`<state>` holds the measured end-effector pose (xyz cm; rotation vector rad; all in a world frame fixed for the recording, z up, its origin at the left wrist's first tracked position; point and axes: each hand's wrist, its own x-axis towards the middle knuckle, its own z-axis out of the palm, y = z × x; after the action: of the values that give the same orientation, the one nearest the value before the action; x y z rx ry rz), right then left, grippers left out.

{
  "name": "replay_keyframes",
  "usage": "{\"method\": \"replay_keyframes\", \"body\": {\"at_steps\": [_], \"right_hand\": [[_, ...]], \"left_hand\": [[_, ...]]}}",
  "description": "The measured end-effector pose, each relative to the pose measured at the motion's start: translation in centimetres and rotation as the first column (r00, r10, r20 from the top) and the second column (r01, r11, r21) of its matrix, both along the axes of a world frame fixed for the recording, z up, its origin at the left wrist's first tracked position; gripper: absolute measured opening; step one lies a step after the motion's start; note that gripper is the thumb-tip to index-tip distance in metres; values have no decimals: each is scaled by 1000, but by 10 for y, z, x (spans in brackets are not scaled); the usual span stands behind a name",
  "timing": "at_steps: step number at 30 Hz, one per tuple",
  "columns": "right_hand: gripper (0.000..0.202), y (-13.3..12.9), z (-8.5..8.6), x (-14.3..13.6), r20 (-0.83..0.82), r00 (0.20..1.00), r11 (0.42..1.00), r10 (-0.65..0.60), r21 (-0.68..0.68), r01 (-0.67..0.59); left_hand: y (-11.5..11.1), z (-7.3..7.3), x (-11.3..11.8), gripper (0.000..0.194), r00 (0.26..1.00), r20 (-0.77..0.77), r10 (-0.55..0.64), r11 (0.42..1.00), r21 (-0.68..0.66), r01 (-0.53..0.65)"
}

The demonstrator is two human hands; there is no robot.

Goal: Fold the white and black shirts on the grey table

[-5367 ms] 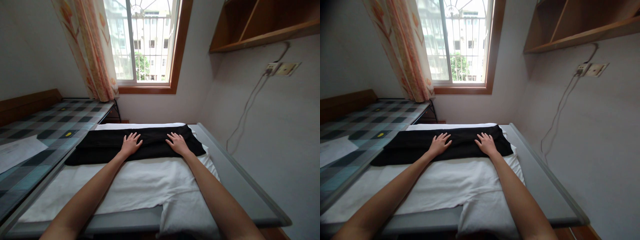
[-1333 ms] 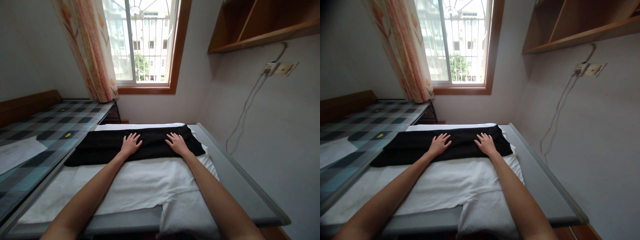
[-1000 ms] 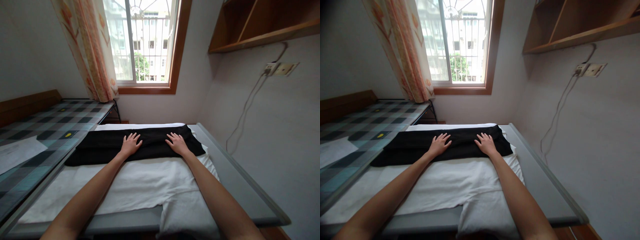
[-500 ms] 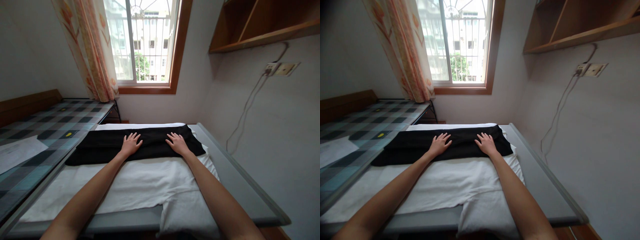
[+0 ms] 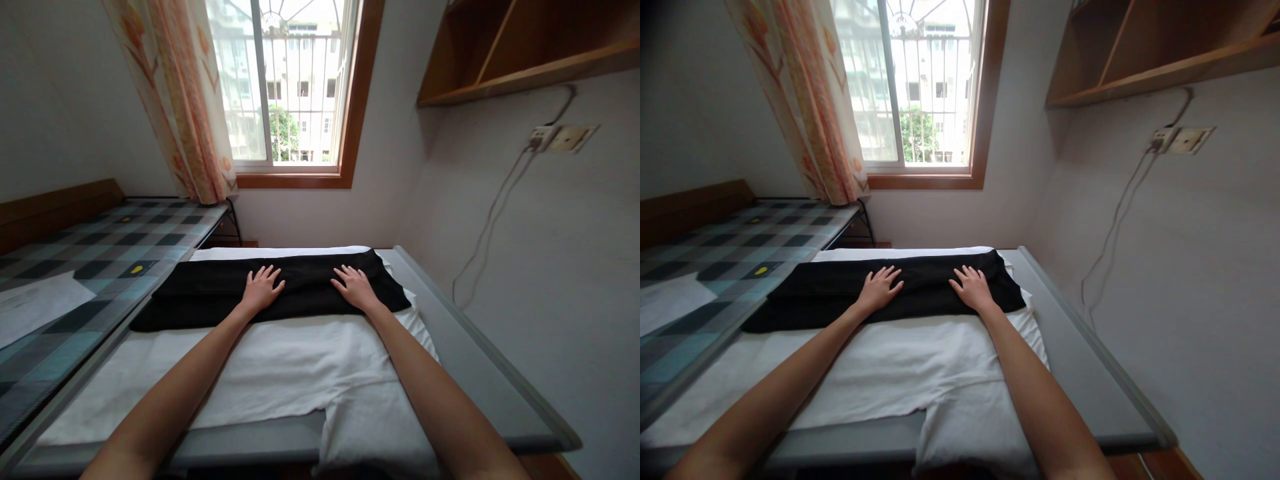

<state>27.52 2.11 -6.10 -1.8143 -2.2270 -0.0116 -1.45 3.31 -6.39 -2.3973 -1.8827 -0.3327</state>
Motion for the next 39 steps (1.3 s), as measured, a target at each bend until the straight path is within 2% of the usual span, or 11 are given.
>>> {"method": "replay_keyframes", "body": {"at_steps": [17,39], "right_hand": [[57,0,0,0,14,1000,1000,1,-1,-1],[56,-1,2,-1,4,1000,1000,0,-5,0]], "left_hand": [[2,-3,-1,55,1000,1,3,1000,11,-3],[0,0,0,55,1000,-2,4,1000,3,-4]]}}
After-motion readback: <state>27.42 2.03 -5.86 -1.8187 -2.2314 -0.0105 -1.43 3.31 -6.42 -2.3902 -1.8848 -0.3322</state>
